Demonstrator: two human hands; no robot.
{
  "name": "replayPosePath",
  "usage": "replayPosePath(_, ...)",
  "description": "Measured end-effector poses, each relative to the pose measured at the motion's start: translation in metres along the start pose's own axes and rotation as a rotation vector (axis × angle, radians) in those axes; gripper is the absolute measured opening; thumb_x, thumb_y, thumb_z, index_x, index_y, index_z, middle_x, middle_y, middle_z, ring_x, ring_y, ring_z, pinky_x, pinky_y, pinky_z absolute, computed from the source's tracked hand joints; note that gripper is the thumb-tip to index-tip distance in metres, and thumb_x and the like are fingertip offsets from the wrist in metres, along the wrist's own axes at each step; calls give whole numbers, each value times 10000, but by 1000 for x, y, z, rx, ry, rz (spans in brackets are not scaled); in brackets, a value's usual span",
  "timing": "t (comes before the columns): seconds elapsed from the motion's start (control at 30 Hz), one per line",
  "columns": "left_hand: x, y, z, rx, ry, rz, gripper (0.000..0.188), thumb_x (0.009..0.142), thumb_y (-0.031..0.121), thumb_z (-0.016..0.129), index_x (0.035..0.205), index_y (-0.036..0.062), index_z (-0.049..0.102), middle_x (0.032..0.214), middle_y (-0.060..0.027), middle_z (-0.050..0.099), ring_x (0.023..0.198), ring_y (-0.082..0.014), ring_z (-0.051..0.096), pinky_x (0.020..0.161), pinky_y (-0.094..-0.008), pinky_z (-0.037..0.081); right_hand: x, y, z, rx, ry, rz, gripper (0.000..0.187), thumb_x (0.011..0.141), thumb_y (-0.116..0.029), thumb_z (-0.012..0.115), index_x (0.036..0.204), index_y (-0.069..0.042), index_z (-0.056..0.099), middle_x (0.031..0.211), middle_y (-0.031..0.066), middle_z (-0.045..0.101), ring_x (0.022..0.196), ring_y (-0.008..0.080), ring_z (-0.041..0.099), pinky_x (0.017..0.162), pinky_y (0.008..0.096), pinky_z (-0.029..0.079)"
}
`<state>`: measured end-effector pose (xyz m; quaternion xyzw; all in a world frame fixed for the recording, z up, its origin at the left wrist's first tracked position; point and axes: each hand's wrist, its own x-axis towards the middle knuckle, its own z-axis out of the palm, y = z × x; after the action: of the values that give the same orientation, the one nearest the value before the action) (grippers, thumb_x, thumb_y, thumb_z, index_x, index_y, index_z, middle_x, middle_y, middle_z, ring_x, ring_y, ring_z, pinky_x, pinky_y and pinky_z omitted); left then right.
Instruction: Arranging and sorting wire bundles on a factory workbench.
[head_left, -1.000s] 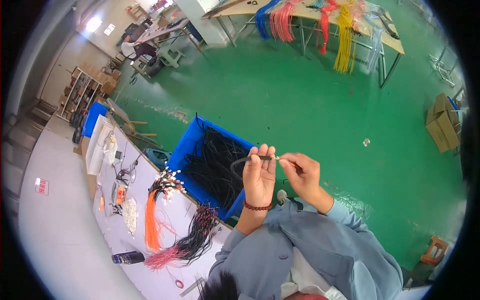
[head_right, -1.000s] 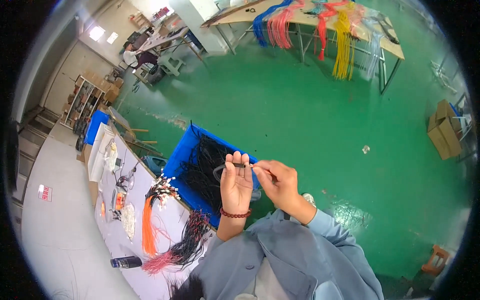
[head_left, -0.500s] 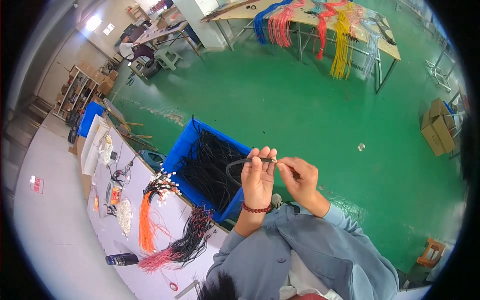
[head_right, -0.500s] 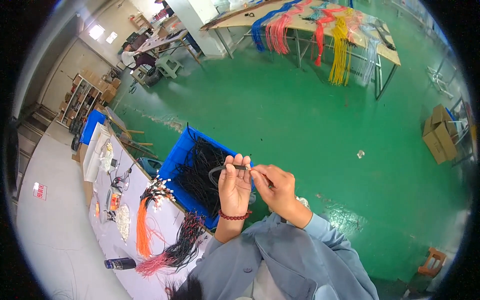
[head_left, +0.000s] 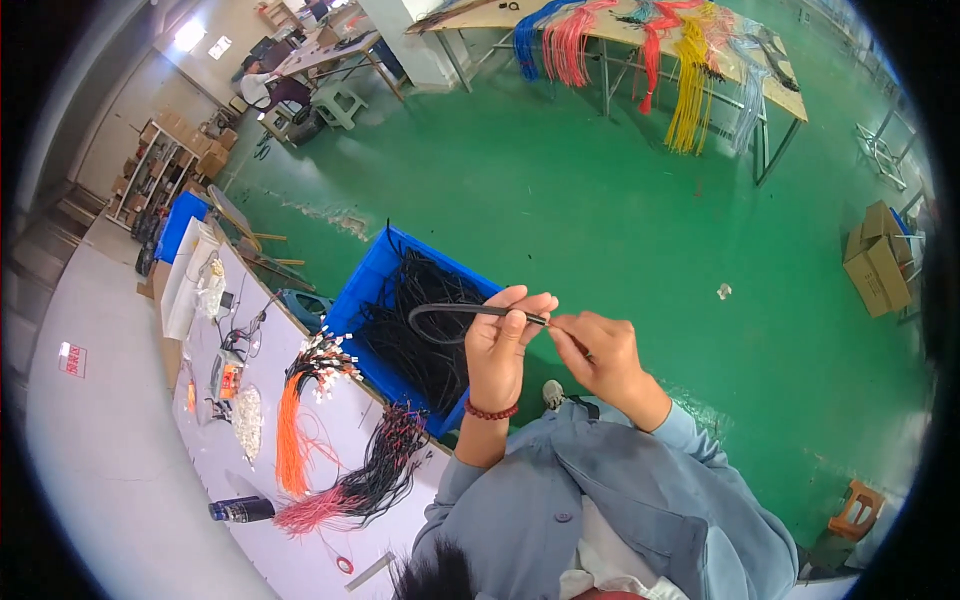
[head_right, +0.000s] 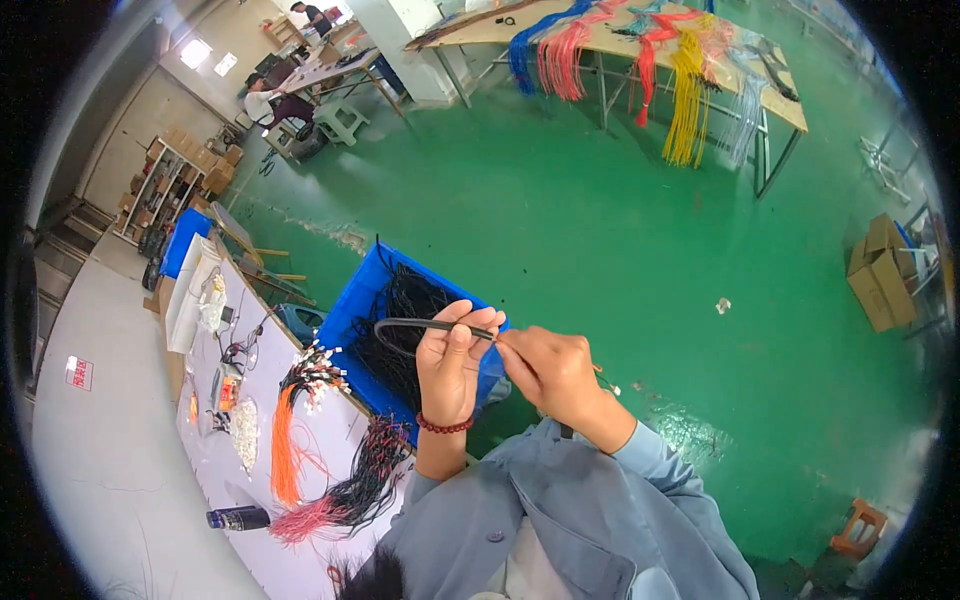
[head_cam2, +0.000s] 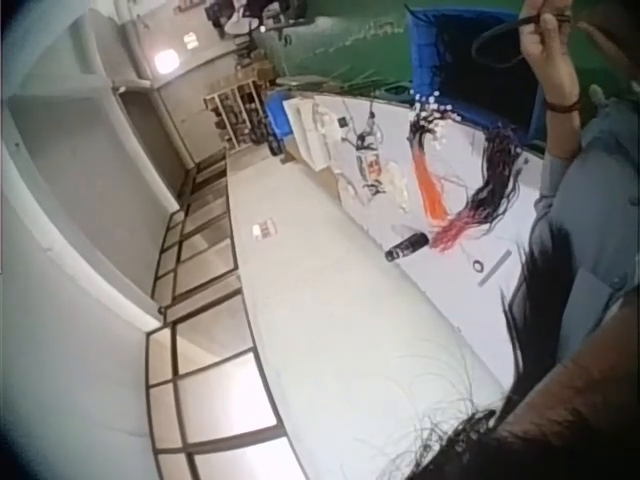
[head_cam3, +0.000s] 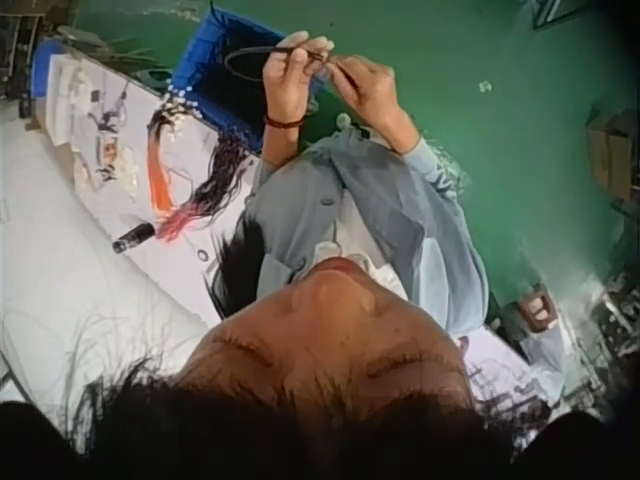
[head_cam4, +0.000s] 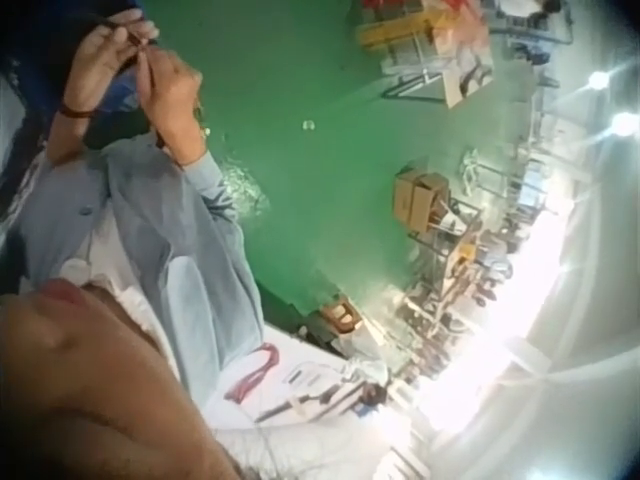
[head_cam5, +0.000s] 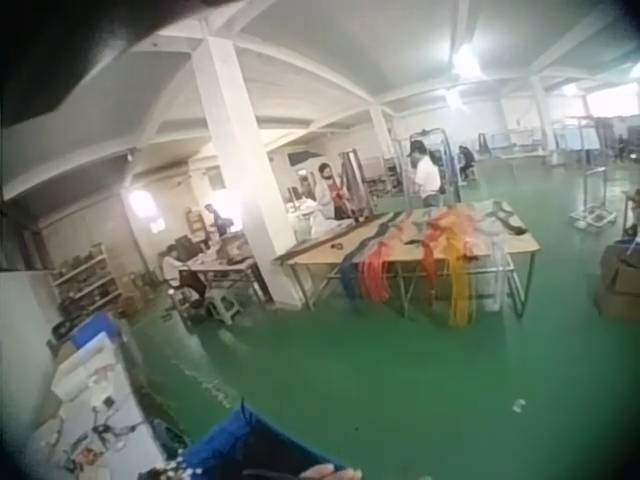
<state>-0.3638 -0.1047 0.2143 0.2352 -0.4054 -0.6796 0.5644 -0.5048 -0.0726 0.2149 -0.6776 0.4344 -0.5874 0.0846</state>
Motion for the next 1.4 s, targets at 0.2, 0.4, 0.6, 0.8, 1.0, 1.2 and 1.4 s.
replayPosePath(0.2,0,5,-8,83,-94,-44,233,927,107,499,1119,-25,489,1056,-186,615,1012,-259,598,878,-326,487,-6,0,-3,591,-131,710,89,846,-89,628,847,0,624,626,-51,506,545,5,395,446,192,273)
replayPosePath(0.4,1,-1,-17,143,-102,-63,188,930,141,505,1049,-5,512,1034,-177,622,976,-239,608,860,-330,487,-12,2,9,650,-94,709,98,857,-101,620,837,-5,618,615,-50,511,522,10,387,434,198,268)
replayPosePath(0.6,1,-3,-8,21,-9,-64,183,936,173,503,1028,16,527,1008,-152,628,976,-218,602,844,-316,486,-11,1,17,76,-7,238,75,841,-69,613,813,-2,598,577,28,525,441,91,440,405,246,330)
replayPosePath(0.8,-4,-7,-10,16,74,-42,191,925,196,525,1025,33,508,995,-157,617,946,-229,599,840,-331,484,-4,-2,17,-80,-37,75,47,785,-37,636,825,-21,616,650,105,598,485,225,561,429,315,421)
replayPosePath(1.0,-5,-15,-8,-24,143,-58,189,925,177,524,1038,25,526,987,-125,631,923,-196,598,846,-319,469,-5,3,11,-93,-128,27,51,779,-33,636,817,-8,613,661,102,601,494,229,557,446,316,424)
replayPosePath(1.2,0,-5,-16,252,22,35,174,920,147,528,1023,6,535,975,-146,644,874,-161,604,785,-265,468,-7,5,15,194,-174,427,139,867,-105,567,840,23,612,628,119,559,498,181,510,462,305,383)
replayPosePath(1.4,-1,-15,-13,276,-15,67,189,913,159,545,1023,6,547,980,-138,652,871,-135,601,730,-233,453,-11,15,18,189,-160,509,381,962,-271,396,852,24,611,630,130,547,539,216,529,513,363,398)
